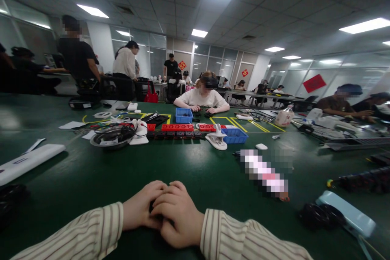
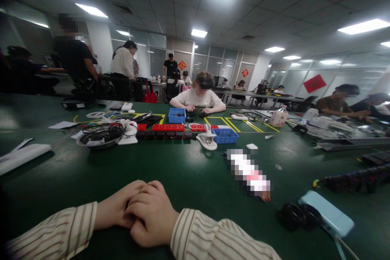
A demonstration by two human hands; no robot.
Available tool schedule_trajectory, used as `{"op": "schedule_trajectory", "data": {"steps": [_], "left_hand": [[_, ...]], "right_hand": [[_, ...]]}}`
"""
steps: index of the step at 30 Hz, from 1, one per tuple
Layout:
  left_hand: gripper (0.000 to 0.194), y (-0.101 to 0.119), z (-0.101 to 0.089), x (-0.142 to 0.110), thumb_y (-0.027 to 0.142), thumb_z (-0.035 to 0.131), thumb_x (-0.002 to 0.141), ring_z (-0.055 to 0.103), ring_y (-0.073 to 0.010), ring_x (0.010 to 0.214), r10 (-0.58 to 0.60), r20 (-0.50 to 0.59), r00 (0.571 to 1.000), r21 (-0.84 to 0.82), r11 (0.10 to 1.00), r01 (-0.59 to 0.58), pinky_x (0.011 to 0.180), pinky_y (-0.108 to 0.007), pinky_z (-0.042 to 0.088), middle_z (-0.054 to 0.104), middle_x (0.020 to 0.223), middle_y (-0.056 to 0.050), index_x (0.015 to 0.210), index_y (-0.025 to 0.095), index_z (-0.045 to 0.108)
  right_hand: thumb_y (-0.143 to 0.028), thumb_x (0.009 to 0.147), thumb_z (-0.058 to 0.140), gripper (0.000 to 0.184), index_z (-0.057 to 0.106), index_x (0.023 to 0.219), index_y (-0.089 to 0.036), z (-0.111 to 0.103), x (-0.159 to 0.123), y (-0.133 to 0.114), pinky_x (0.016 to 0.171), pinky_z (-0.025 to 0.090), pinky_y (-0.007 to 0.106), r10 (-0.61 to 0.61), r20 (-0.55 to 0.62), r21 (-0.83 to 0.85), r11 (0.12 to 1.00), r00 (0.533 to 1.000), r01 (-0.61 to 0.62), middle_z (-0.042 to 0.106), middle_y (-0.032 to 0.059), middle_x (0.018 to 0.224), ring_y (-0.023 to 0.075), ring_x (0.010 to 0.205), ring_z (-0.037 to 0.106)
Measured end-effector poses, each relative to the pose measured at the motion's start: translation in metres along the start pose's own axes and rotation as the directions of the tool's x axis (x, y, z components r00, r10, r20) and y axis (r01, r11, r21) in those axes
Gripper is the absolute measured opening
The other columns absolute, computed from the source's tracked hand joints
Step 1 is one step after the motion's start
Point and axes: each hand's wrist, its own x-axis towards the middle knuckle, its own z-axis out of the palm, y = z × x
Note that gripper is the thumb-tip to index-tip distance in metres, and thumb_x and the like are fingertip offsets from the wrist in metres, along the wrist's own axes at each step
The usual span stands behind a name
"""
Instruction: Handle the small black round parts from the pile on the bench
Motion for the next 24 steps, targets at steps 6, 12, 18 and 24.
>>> {"op": "schedule_trajectory", "data": {"steps": [6,12,18,24], "left_hand": [[0.051,-0.008,0.005,-0.002,0.037,0.072,0.059,0.049,-0.0278,0.099,0.052,-0.018,0.999,0.033,0.998,-0.051,0.095,-0.043,0.036,0.054,0.106,-0.006,0.104,0.019,0.055],[0.080,-0.003,0.002,-0.007,0.057,0.073,0.056,0.046,-0.0305,0.109,0.015,-0.045,0.999,0.009,1.000,-0.015,0.099,-0.046,0.034,0.048,0.119,-0.010,0.120,0.020,0.042],[0.070,0.015,0.003,-0.008,0.060,0.074,0.045,0.051,-0.0299,0.099,-0.109,-0.135,0.985,0.253,0.957,0.140,0.103,-0.060,0.015,0.056,0.099,-0.006,0.098,0.020,0.053],[0.043,0.023,0.002,-0.005,0.029,0.072,0.052,0.053,-0.0250,0.091,-0.083,-0.105,0.991,0.244,0.964,0.107,0.103,-0.057,0.016,0.056,0.091,-0.003,0.091,0.021,0.058]], "right_hand": [[-0.025,0.069,0.043,0.022,0.055,0.088,-0.021,0.003,0.000,0.000,0.103,0.019,0.037,-0.088,-0.012,0.006,0.996,0.996,0.088,0.065,-0.0012,0.088,0.0151,0.099,0.051],[-0.054,0.076,0.047,0.047,0.050,0.105,-0.018,-0.005,-0.001,0.000,0.095,0.029,0.041,0.174,-0.086,0.024,0.985,0.981,-0.172,0.056,0.0075,0.103,0.0205,0.097,0.048],[-0.067,0.069,0.051,0.052,0.051,0.084,-0.017,0.003,-0.003,0.006,0.076,0.035,0.035,0.364,-0.112,-0.058,0.927,0.925,-0.371,0.050,0.0032,0.085,0.0180,0.079,0.044],[-0.040,0.067,0.064,0.031,0.054,0.088,-0.019,0.001,-0.003,0.002,0.078,0.034,0.033,0.335,-0.049,-0.098,0.936,0.941,-0.338,0.052,0.0012,0.084,0.0171,0.082,0.046]]}}
